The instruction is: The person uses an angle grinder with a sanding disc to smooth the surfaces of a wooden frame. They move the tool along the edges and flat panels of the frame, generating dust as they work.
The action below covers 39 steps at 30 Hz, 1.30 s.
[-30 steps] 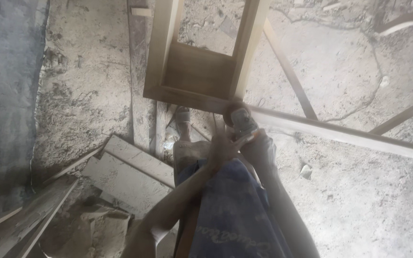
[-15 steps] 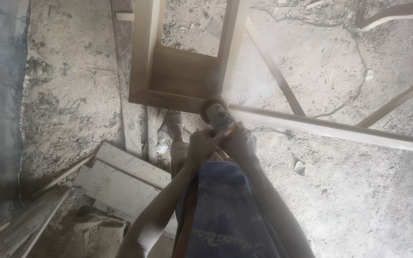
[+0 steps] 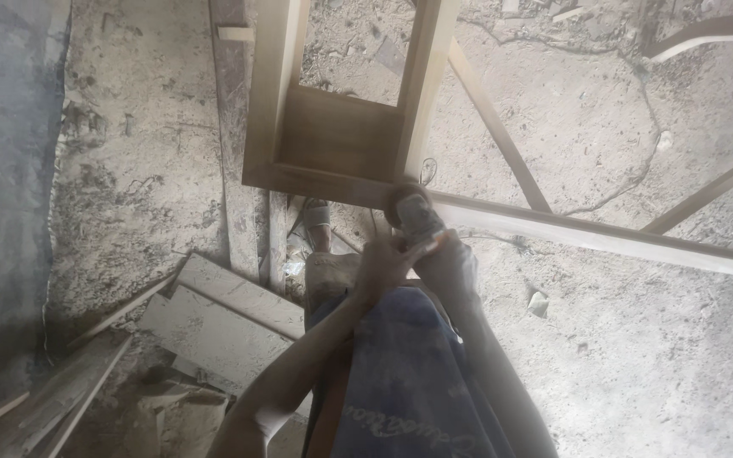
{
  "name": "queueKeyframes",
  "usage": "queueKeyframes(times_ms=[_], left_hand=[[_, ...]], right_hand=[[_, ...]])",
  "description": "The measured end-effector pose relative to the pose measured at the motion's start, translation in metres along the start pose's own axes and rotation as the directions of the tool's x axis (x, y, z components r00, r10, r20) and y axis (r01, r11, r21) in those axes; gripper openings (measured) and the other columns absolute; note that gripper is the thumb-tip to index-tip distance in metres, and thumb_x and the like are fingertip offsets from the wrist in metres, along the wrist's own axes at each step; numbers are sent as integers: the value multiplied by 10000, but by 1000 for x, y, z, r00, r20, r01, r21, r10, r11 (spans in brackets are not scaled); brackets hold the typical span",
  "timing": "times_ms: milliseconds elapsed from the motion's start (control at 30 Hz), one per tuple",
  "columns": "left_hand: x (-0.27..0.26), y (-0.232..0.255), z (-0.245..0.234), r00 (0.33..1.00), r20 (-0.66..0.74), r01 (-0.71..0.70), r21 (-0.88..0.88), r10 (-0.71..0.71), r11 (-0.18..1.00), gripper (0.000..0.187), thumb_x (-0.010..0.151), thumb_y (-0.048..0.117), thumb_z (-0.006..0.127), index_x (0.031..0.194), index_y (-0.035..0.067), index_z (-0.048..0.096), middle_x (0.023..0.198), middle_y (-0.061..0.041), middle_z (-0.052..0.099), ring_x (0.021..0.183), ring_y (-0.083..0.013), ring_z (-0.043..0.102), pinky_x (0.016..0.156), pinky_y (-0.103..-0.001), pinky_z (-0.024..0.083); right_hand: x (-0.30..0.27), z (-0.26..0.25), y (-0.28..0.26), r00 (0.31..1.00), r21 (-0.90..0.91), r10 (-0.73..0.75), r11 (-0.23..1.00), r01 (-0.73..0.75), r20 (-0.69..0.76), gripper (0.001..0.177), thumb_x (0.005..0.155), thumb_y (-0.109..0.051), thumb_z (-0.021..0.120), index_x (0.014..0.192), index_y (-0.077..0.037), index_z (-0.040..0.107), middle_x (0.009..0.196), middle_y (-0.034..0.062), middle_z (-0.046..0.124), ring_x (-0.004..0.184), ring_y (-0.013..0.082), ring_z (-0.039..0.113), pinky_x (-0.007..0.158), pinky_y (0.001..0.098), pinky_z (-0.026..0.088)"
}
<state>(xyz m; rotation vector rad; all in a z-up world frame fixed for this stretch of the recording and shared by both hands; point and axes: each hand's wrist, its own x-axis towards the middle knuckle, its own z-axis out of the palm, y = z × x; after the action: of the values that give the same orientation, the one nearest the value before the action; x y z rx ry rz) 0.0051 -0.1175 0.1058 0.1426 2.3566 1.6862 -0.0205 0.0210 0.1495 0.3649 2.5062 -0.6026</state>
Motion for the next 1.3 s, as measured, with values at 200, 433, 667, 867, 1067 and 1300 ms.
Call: queueKeyframes(times_ms=[200,433,667,867,1067,1300], left_hand=[[12,-1,-38,817,95,577,-165,-569,800,531,879,515,729,1002,3,801,765,-101,785,647,-150,745,609,-289,588],[7,28,-23,833,134,553,-229,-536,801,518,860,496,767,872,-21,793,759,-83,783,643,-150,760,613,-285,604],[6,24,1,896,101,444,-249,-433,861,443,849,463,775,921,27,807,767,-96,783,665,-154,740,624,-295,571],[13,14,-20,840,116,542,-198,-530,816,499,863,498,770,916,3,814,670,-56,752,589,-126,721,573,-291,562],[15,20,-10,823,167,568,-217,-543,794,458,877,486,746,970,41,796,606,-79,691,516,-169,651,498,-343,492],[14,13,26,909,47,412,-270,-415,870,465,842,502,777,904,41,782,741,-66,759,661,-125,733,623,-305,583]], right_hand=[[10,16,-33,991,-23,-134,991,135,8,404,752,-324,779,866,44,656,684,152,714,601,297,762,570,392,635],[-2,3,-18,1000,6,19,1000,-18,-22,388,846,-373,743,863,11,695,731,204,732,695,342,764,607,438,614],[-17,-11,-16,994,57,48,997,-42,-100,430,826,-403,766,916,13,709,749,225,736,732,376,750,619,471,597],[-3,-7,-34,998,55,45,997,-46,33,440,822,-420,777,851,14,710,703,178,738,659,301,771,590,417,618],[1,-1,-10,999,10,51,999,-51,-15,373,850,-368,761,841,0,698,703,173,741,645,291,764,568,404,613],[-7,-12,5,992,20,0,1000,3,-124,402,812,-376,807,880,8,707,735,191,731,697,335,756,592,439,597]])
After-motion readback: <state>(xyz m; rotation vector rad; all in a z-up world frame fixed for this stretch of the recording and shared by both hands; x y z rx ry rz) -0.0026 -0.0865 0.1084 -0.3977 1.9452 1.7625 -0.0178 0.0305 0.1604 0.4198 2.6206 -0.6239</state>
